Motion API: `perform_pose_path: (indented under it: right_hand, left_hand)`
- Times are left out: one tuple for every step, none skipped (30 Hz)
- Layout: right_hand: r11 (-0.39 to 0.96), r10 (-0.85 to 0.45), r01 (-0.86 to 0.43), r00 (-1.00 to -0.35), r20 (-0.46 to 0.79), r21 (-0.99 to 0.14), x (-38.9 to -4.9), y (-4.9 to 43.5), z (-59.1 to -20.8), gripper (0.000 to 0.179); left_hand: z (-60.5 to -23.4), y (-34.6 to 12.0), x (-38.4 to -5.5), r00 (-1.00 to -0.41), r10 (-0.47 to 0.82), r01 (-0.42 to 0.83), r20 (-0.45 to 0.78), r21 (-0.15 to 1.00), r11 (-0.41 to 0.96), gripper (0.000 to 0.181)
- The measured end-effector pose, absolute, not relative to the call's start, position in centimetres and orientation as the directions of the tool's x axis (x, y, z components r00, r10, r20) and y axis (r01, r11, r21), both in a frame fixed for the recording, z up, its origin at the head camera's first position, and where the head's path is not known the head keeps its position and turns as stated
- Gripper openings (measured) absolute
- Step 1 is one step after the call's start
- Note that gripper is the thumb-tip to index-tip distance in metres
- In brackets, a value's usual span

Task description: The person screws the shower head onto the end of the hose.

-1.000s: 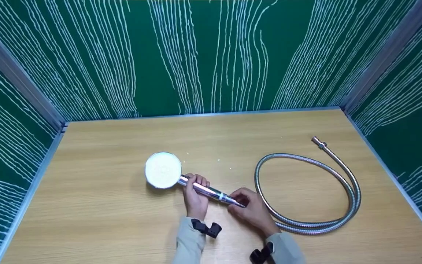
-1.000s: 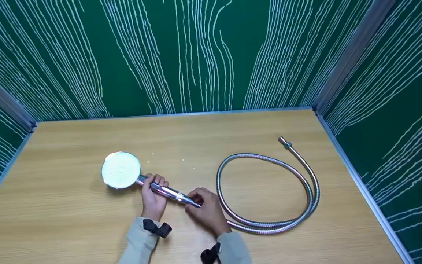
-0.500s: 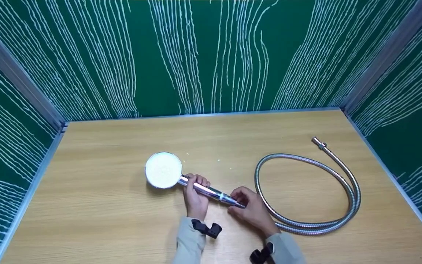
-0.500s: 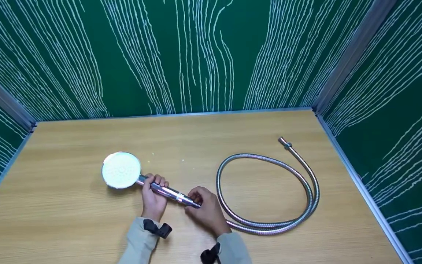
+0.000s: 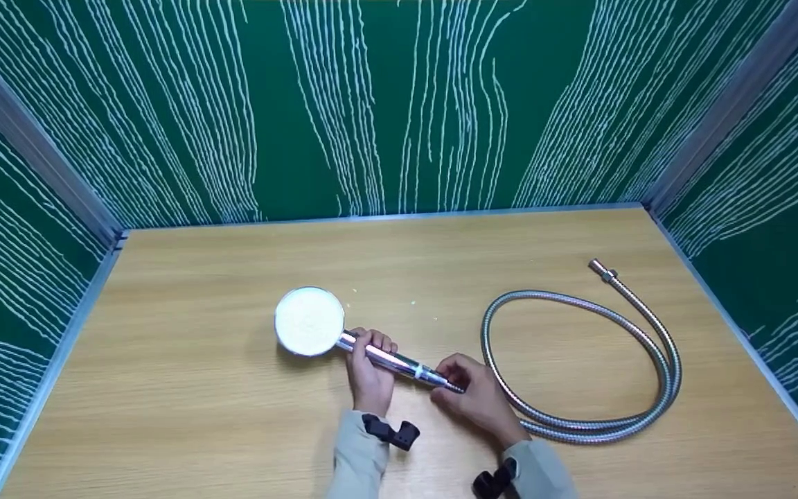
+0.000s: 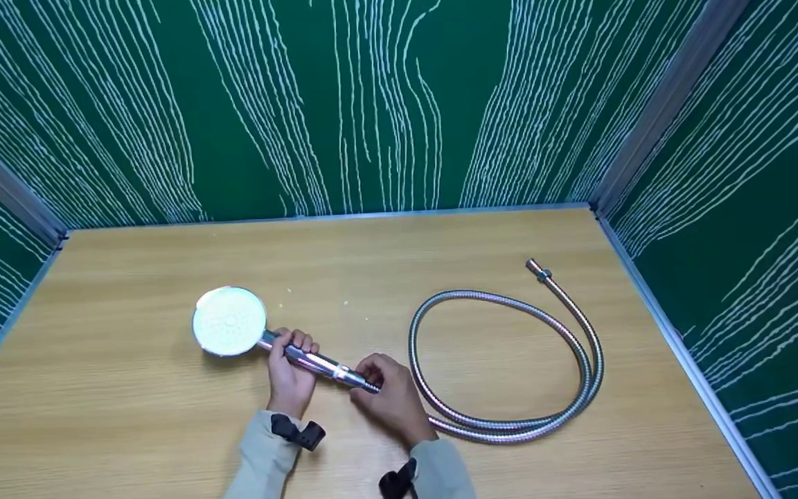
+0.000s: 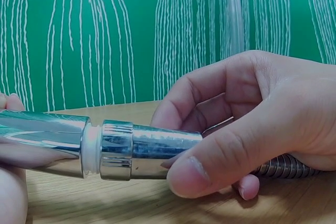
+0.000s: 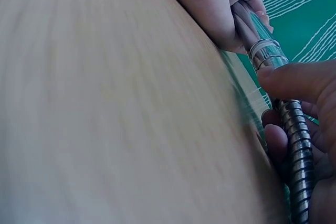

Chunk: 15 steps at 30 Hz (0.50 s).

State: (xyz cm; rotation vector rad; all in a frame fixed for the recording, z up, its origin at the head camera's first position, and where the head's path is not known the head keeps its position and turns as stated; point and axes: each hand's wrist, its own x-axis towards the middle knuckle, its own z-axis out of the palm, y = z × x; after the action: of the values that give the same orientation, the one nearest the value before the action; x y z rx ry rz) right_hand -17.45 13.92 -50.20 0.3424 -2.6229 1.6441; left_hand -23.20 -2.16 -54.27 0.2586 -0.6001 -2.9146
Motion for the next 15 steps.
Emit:
perform_pose_path:
  right_hand:
    - [0.421,-0.170,-0.200,-0.975,0.140,-0.885,-17.44,13.93,-50.18,0.026]
    - [0.422,-0.171,-0.204,-0.975,0.144,-0.883,-17.43,13.93,-50.16,0.026]
    - [0.423,-0.171,-0.205,-0.975,0.144,-0.883,-17.41,13.94,-50.15,0.026]
    - [0.424,-0.171,-0.204,-0.975,0.143,-0.882,-17.40,13.93,-50.12,0.026]
    - [0.425,-0.172,-0.203,-0.975,0.141,-0.882,-17.39,13.93,-50.10,0.025]
    - [0.424,-0.174,-0.200,-0.975,0.137,-0.883,-17.38,13.93,-50.08,0.025]
    - [0.423,-0.176,-0.196,-0.975,0.132,-0.884,-17.37,13.93,-50.05,0.025]
    - [0.424,-0.178,-0.194,-0.976,0.128,-0.885,-17.37,13.92,-50.02,0.024]
    - [0.425,-0.178,-0.187,-0.977,0.120,-0.886,-17.37,13.90,-50.00,0.024]
    - [0.428,-0.180,-0.187,-0.976,0.119,-0.884,-17.37,13.90,-49.95,0.024]
    - [0.429,-0.180,-0.185,-0.977,0.116,-0.884,-17.36,13.90,-49.93,0.024]
    - [0.429,-0.180,-0.183,-0.977,0.114,-0.885,-17.34,13.89,-49.90,0.024]
    - [0.430,-0.178,-0.182,-0.977,0.114,-0.884,-17.33,13.89,-49.87,0.024]
    - [0.431,-0.176,-0.182,-0.978,0.116,-0.884,-17.33,13.89,-49.86,0.024]
    - [0.429,-0.175,-0.182,-0.978,0.116,-0.885,-17.31,13.88,-49.85,0.024]
  left_hand:
    - [-54.26,-2.15,-23.21,-0.973,-0.185,0.116,-0.137,0.403,-0.908,0.015]
    - [-54.24,-2.15,-23.21,-0.973,-0.184,0.114,-0.140,0.402,-0.909,0.015]
    - [-54.23,-2.15,-23.21,-0.973,-0.183,0.111,-0.144,0.403,-0.908,0.015]
    - [-54.22,-2.15,-23.20,-0.972,-0.182,0.108,-0.150,0.402,-0.909,0.015]
    - [-54.22,-2.15,-23.19,-0.971,-0.180,0.104,-0.156,0.401,-0.910,0.016]
    - [-54.22,-2.16,-23.17,-0.970,-0.178,0.100,-0.162,0.401,-0.911,0.016]
    - [-54.21,-2.18,-23.14,-0.970,-0.179,0.099,-0.167,0.400,-0.911,0.016]
    - [-54.22,-2.20,-23.12,-0.969,-0.179,0.098,-0.170,0.401,-0.911,0.016]
    - [-54.22,-2.22,-23.10,-0.969,-0.179,0.097,-0.171,0.400,-0.912,0.016]
    - [-54.21,-2.23,-23.08,-0.969,-0.179,0.098,-0.171,0.398,-0.912,0.016]
    - [-54.20,-2.25,-23.07,-0.969,-0.177,0.098,-0.169,0.396,-0.913,0.016]
    - [-54.19,-2.27,-23.05,-0.970,-0.176,0.098,-0.166,0.397,-0.913,0.016]
    - [-54.19,-2.29,-23.06,-0.971,-0.175,0.099,-0.162,0.396,-0.913,0.017]
    - [-54.20,-2.30,-23.07,-0.972,-0.173,0.099,-0.157,0.396,-0.913,0.017]
    - [-54.20,-2.31,-23.07,-0.973,-0.172,0.099,-0.154,0.395,-0.913,0.017]
